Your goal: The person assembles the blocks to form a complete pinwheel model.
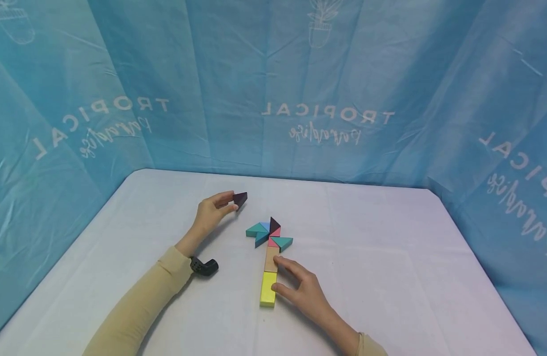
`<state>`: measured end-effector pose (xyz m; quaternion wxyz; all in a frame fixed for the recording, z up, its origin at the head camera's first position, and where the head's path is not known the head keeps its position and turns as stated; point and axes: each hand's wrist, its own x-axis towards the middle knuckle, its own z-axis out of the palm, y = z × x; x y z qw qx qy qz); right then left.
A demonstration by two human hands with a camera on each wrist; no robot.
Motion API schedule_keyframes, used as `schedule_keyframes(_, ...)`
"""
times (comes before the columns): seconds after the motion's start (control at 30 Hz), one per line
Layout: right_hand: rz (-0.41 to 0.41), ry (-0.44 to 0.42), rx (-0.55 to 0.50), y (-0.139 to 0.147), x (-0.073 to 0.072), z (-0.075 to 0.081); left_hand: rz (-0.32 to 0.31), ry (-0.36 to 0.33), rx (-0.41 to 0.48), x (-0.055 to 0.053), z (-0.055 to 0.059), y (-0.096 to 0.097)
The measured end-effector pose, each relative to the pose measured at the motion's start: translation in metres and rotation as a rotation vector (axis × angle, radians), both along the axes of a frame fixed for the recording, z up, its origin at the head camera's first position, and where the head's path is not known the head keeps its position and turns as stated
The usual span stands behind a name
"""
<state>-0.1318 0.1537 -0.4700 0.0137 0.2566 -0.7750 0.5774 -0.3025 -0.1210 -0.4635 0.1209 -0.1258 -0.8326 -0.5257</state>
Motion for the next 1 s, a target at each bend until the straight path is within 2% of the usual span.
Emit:
schedule_keyframes(0.13,0.001,0.008,-0.008,-0.002,0.002,0.004,0.001,0.021,-0.009,0.008,0.011,0.004)
schedule_keyframes(0.4,0.007,-0.010,-0.006,0.003,-0.004,-0.012,-0.011,0.029,0.011,0.036,0.029,0.020)
schedule_keyframes(0.67,-0.002,-0.010,-0.012,0.004,-0.005,-0.012,-0.039,0.020,0.037,0.066,0.033,0.033)
schedule_keyframes(0.87,0.002,-0.014,0.007,0.004,-0.005,-0.013,-0.107,0.001,0.046,0.080,0.034,0.041)
schedule_keyframes(1.0,0.004,0.002,0.009,0.004,-0.006,-0.012,-0.129,-0.017,0.046,0.088,0.033,0.045)
